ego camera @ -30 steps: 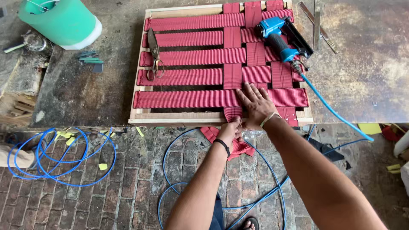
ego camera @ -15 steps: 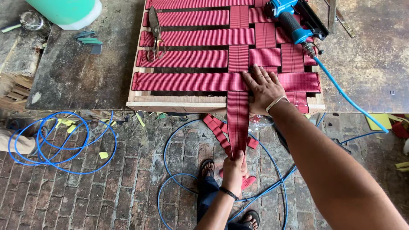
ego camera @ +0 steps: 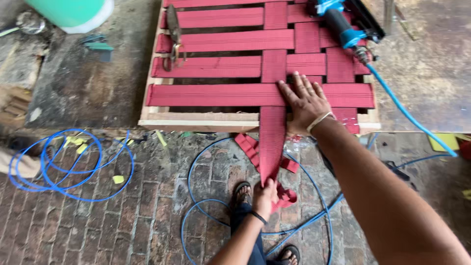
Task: The person weaves red fabric straps across a wooden frame, securing them with a pneumatic staple gun. They repeatedly position straps, staple them in place, and trim excess material with scissors.
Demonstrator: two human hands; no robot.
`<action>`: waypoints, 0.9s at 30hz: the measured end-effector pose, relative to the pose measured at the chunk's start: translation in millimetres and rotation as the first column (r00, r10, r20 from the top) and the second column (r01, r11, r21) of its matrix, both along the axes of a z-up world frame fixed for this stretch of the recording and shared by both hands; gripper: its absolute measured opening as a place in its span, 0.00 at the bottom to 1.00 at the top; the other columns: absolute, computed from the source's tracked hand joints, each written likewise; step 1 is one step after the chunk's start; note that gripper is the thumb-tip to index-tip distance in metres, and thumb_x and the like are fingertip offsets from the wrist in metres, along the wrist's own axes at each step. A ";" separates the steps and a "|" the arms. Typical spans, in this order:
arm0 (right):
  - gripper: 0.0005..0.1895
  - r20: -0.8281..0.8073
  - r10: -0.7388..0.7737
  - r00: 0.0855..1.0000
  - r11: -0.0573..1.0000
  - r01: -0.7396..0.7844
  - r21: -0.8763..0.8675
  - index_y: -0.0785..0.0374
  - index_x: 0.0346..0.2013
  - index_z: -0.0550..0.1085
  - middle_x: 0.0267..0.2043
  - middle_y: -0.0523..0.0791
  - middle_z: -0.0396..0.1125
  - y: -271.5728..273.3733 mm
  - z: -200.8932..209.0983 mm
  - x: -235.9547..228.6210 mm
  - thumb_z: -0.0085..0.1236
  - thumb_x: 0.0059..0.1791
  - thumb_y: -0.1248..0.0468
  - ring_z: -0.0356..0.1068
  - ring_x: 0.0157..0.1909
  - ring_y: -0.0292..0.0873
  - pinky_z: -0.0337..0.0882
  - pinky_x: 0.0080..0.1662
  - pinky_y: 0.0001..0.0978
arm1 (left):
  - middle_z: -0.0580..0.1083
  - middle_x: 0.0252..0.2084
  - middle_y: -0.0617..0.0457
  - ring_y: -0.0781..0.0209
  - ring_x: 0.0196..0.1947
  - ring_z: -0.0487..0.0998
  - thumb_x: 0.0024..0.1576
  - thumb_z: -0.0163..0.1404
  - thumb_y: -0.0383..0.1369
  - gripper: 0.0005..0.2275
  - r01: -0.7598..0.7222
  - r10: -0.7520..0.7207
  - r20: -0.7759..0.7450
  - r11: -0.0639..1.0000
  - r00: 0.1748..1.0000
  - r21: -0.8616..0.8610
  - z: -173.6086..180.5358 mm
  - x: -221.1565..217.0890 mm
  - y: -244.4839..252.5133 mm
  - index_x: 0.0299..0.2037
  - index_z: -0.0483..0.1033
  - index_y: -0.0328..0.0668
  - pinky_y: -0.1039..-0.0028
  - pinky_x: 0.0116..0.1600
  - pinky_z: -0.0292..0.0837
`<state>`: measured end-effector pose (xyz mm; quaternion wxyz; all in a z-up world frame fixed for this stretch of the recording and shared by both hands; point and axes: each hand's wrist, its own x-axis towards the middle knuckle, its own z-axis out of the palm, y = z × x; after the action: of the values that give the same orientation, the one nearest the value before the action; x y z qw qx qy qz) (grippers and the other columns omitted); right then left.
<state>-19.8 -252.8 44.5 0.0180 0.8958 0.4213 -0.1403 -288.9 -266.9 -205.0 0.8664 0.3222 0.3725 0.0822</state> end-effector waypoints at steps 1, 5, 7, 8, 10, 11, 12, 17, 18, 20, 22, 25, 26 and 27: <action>0.66 0.007 0.002 1.000 1.000 -0.002 -0.006 0.41 0.78 0.37 0.81 0.54 0.27 -5.4 -4.6 3.2 0.69 0.34 0.50 0.28 0.81 0.52 0.33 0.75 0.46 | 0.62 0.18 0.61 0.70 0.15 0.59 0.65 0.49 0.41 0.15 0.007 -0.012 0.075 0.998 0.997 0.070 -18.6 10.2 10.6 0.29 0.71 0.40 0.75 0.22 0.53; 0.60 0.244 0.100 0.965 0.983 -0.133 0.125 0.43 0.80 0.40 0.81 0.56 0.30 -1.1 -9.1 2.4 0.65 0.40 0.50 0.30 0.80 0.56 0.34 0.73 0.51 | 0.67 0.19 0.60 0.71 0.14 0.60 0.62 0.51 0.36 0.11 0.120 -0.113 -0.053 0.981 0.992 0.150 -72.9 59.8 53.0 0.30 0.73 0.40 0.76 0.20 0.52; 0.59 0.094 0.031 0.995 0.995 -0.040 0.094 0.40 0.79 0.41 0.82 0.54 0.30 -5.5 -0.8 3.1 0.65 0.40 0.49 0.29 0.82 0.55 0.35 0.75 0.51 | 0.66 0.19 0.60 0.71 0.14 0.61 0.61 0.51 0.35 0.09 0.191 -0.187 -0.065 0.980 0.980 0.062 -89.0 86.3 62.0 0.31 0.75 0.41 0.77 0.20 0.54; 0.63 0.022 0.051 0.998 0.998 -0.051 0.023 0.41 0.78 0.39 0.81 0.54 0.27 -5.9 4.0 6.0 0.67 0.37 0.45 0.27 0.81 0.56 0.34 0.74 0.51 | 0.66 0.19 0.60 0.71 0.13 0.61 0.61 0.51 0.35 0.09 0.199 -0.193 -0.080 0.978 0.978 0.066 -95.7 94.2 66.5 0.31 0.74 0.41 0.77 0.19 0.53; 0.74 -0.125 0.073 0.989 0.991 -0.087 -0.106 0.42 0.77 0.35 0.80 0.53 0.22 1.0 17.5 15.6 0.73 0.30 0.39 0.22 0.80 0.56 0.31 0.73 0.52 | 0.67 0.19 0.60 0.70 0.13 0.60 0.61 0.51 0.35 0.08 0.213 -0.204 -0.110 0.974 0.973 0.082 -102.1 107.2 77.3 0.31 0.73 0.42 0.77 0.17 0.50; 0.69 -0.162 0.042 0.986 0.996 -0.053 -0.065 0.42 0.77 0.36 0.80 0.54 0.21 5.9 27.3 25.0 0.70 0.33 0.37 0.21 0.80 0.57 0.32 0.72 0.55 | 0.68 0.21 0.59 0.70 0.14 0.62 0.61 0.51 0.35 0.07 0.226 -0.212 -0.121 0.967 0.970 0.119 -101.5 111.7 82.6 0.33 0.73 0.43 0.77 0.17 0.51; 0.65 -0.199 0.013 0.980 1.000 -0.018 -0.026 0.43 0.76 0.37 0.80 0.55 0.20 11.7 35.8 33.6 0.67 0.36 0.36 0.20 0.80 0.59 0.32 0.71 0.57 | 0.70 0.22 0.59 0.71 0.15 0.63 0.61 0.51 0.34 0.06 0.239 -0.220 -0.132 0.958 0.967 0.155 -99.9 114.6 89.1 0.34 0.74 0.43 0.77 0.18 0.53; 0.52 0.269 -0.094 0.959 0.923 -0.017 0.383 0.50 0.78 0.47 0.81 0.56 0.34 48.0 17.8 23.4 0.59 0.47 0.36 0.33 0.81 0.57 0.40 0.74 0.59 | 0.72 0.26 0.59 0.71 0.18 0.62 0.62 0.48 0.35 0.04 0.345 -0.331 -0.107 0.924 0.938 0.165 -95.3 122.2 92.6 0.37 0.73 0.47 0.78 0.19 0.53; 0.52 0.191 -0.020 0.981 0.935 -0.050 0.352 0.53 0.77 0.48 0.79 0.57 0.35 54.8 8.1 23.0 0.57 0.48 0.34 0.34 0.79 0.58 0.40 0.71 0.60 | 0.72 0.27 0.59 0.71 0.20 0.64 0.62 0.50 0.33 0.03 0.323 -0.322 -0.035 0.932 0.946 0.166 -94.3 120.1 89.9 0.37 0.73 0.46 0.79 0.21 0.55; 0.50 0.002 -0.075 0.997 0.955 0.071 0.289 0.54 0.75 0.52 0.79 0.57 0.36 60.2 -8.5 39.7 0.58 0.47 0.34 0.38 0.77 0.58 0.44 0.70 0.56 | 0.73 0.29 0.59 0.69 0.25 0.69 0.62 0.51 0.32 0.04 0.321 -0.337 0.037 0.921 0.941 0.222 -95.2 120.7 97.9 0.36 0.72 0.44 0.78 0.27 0.61; 0.47 -0.206 -0.326 0.923 0.922 0.359 0.146 0.52 0.71 0.59 0.82 0.54 0.37 53.1 -13.9 88.1 0.62 0.45 0.35 0.44 0.79 0.55 0.53 0.73 0.44 | 0.75 0.30 0.59 0.66 0.30 0.73 0.62 0.52 0.33 0.07 0.354 -0.380 0.029 0.885 0.925 0.302 -94.6 118.5 103.0 0.34 0.72 0.42 0.75 0.34 0.69; 0.53 0.134 -0.408 0.903 0.844 0.317 0.432 0.60 0.73 0.51 0.75 0.54 0.52 36.8 -12.0 180.6 0.71 0.45 0.44 0.55 0.74 0.57 0.61 0.69 0.46 | 0.74 0.28 0.57 0.61 0.30 0.75 0.66 0.46 0.42 0.15 0.517 -0.559 -0.169 0.552 0.811 0.654 -89.5 113.1 103.2 0.32 0.74 0.42 0.68 0.39 0.71; 0.62 0.018 -0.472 0.881 0.809 0.425 0.406 0.66 0.73 0.45 0.72 0.60 0.51 36.3 -12.3 206.1 0.75 0.40 0.46 0.56 0.69 0.61 0.62 0.62 0.48 | 0.75 0.28 0.56 0.59 0.31 0.75 0.65 0.46 0.44 0.16 0.554 -0.562 -0.252 0.466 0.787 0.690 -88.6 112.6 106.8 0.32 0.74 0.43 0.66 0.40 0.71; 0.61 0.041 -0.467 0.883 0.835 0.426 0.347 0.64 0.74 0.46 0.69 0.60 0.54 33.1 -17.0 219.5 0.75 0.40 0.47 0.58 0.68 0.61 0.63 0.62 0.48 | 0.75 0.28 0.54 0.57 0.32 0.76 0.65 0.45 0.46 0.16 0.598 -0.561 -0.340 0.376 0.755 0.708 -87.6 111.0 107.8 0.32 0.75 0.43 0.64 0.40 0.71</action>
<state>199.7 -219.7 27.5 -0.1385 0.9665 0.2157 -0.0126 -177.9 -159.1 -292.6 0.5987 0.7768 0.1786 -0.0791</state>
